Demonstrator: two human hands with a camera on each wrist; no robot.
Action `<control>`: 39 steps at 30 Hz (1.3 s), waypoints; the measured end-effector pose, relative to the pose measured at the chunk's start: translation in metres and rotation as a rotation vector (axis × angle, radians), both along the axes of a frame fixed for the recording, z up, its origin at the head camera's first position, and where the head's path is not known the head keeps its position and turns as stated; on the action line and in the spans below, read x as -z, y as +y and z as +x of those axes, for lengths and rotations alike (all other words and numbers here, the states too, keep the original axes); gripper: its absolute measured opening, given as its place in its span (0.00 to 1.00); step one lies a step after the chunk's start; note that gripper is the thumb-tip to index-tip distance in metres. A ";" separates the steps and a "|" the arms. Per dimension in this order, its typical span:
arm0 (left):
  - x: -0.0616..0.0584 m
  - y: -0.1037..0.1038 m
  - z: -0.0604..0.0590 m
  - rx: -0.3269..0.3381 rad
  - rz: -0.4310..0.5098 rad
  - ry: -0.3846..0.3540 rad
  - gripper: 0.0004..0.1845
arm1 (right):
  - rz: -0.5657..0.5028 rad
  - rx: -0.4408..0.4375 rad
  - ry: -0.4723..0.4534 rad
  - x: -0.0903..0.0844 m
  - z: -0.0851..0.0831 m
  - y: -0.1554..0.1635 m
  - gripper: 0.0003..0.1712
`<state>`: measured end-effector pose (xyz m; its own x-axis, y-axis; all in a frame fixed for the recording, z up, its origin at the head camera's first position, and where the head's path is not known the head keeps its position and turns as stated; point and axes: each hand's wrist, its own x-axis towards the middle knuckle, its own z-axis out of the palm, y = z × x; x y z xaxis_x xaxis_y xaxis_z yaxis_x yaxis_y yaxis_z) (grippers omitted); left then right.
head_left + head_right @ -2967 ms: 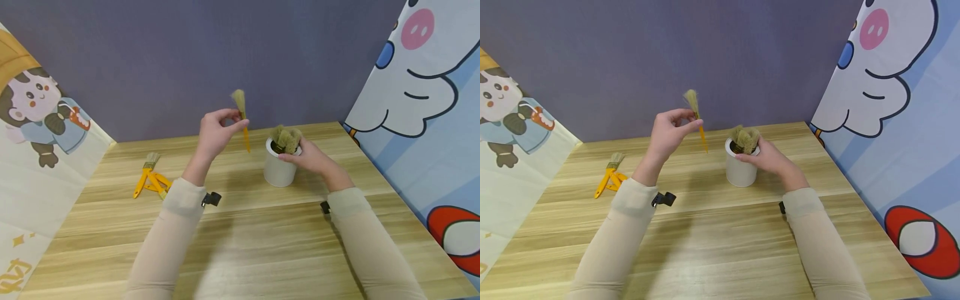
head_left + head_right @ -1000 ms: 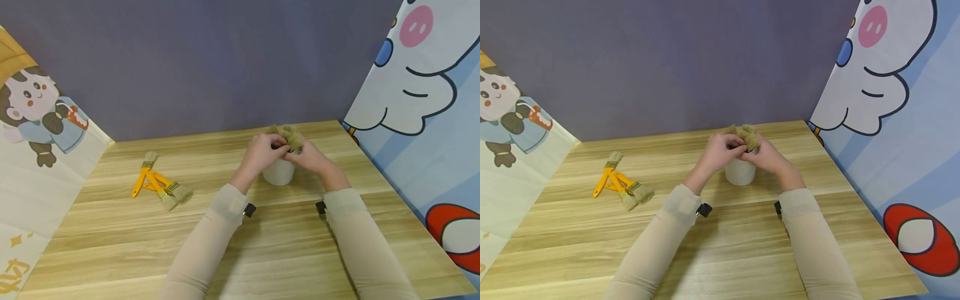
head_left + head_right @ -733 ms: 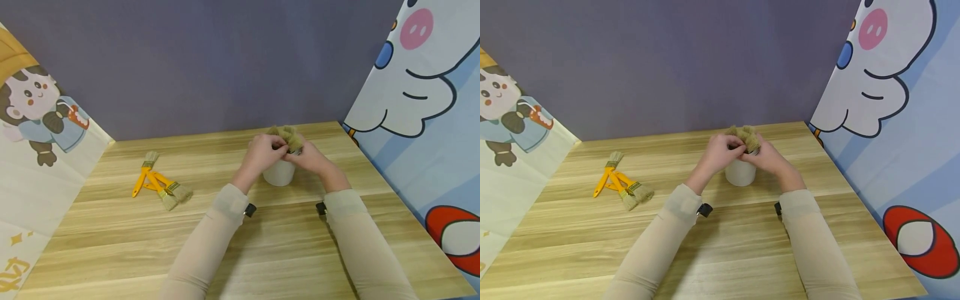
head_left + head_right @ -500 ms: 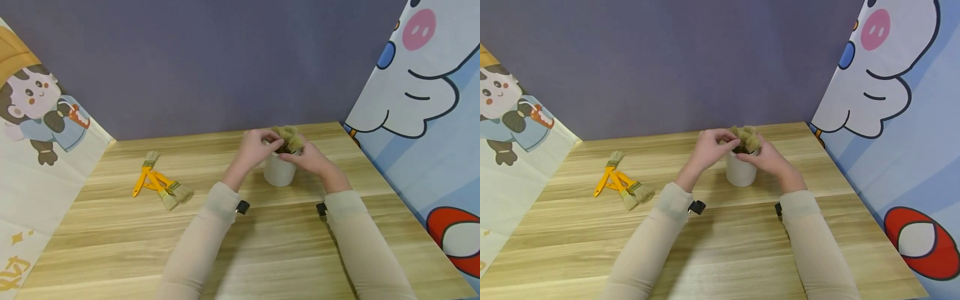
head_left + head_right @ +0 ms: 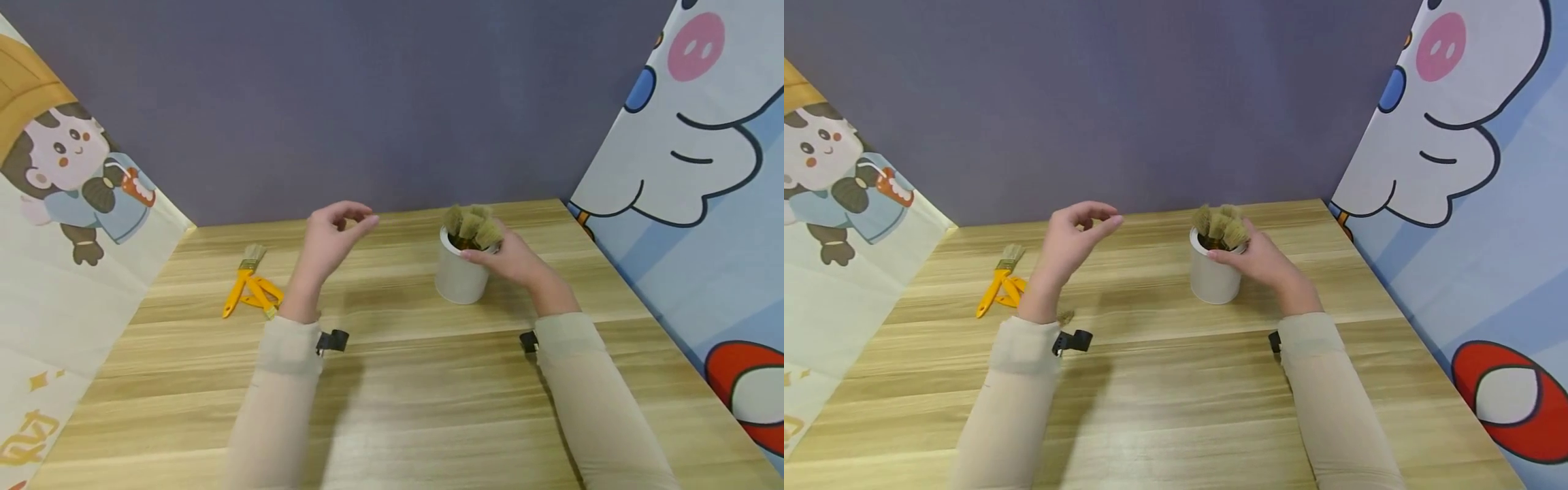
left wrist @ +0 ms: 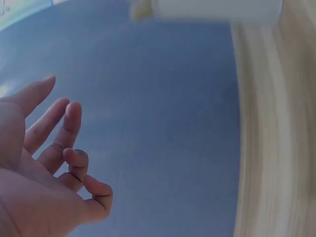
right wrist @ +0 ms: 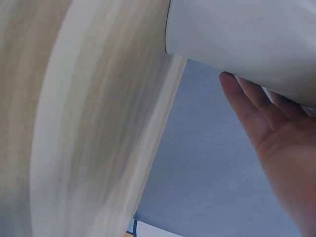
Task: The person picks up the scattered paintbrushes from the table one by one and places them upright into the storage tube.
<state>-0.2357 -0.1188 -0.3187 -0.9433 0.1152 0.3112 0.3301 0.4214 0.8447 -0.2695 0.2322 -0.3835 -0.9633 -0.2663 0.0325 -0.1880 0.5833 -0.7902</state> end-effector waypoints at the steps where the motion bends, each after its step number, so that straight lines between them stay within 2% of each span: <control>1: -0.001 -0.010 0.000 -0.019 -0.012 -0.001 0.20 | 0.003 0.000 0.002 0.000 0.000 0.001 0.58; 5: -0.005 -0.050 0.001 -0.090 -0.065 -0.048 0.24 | 0.004 -0.002 0.008 -0.001 0.000 0.003 0.57; 8: -0.002 -0.083 -0.001 -0.144 -0.102 -0.100 0.28 | 0.006 0.004 -0.003 -0.002 0.000 0.005 0.58; 12: 0.010 -0.128 -0.007 -0.227 -0.126 -0.122 0.29 | 0.005 0.008 -0.004 -0.004 -0.001 0.006 0.58; 17: 0.033 -0.171 -0.017 -0.320 -0.134 -0.107 0.26 | 0.020 0.006 0.006 -0.006 -0.002 0.008 0.57; 20: 0.047 -0.189 -0.022 -0.365 -0.145 -0.110 0.27 | 0.026 0.006 0.002 -0.005 -0.001 0.008 0.57; 23: 0.062 -0.206 -0.028 -0.385 -0.180 -0.144 0.29 | 0.025 0.002 0.011 -0.005 -0.001 0.007 0.57; 28: 0.088 -0.235 -0.034 -0.402 -0.228 -0.258 0.30 | 0.000 -0.018 0.037 -0.002 -0.004 0.003 0.55; 31: 0.100 -0.248 -0.036 -0.388 -0.240 -0.328 0.31 | -0.016 -0.021 0.037 0.001 -0.004 0.002 0.54; 34: 0.107 -0.255 -0.038 -0.374 -0.256 -0.374 0.34 | -0.016 -0.021 0.035 0.003 -0.005 0.001 0.55; 39: 0.112 -0.258 -0.043 -0.361 -0.282 -0.389 0.38 | -0.017 -0.020 0.033 0.005 -0.005 0.001 0.55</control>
<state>-0.2787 -0.3765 -0.4303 -0.9766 -0.2062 -0.0612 -0.1872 0.6745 0.7141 -0.2747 0.2332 -0.3880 -0.9562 -0.2845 0.0693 -0.2258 0.5656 -0.7932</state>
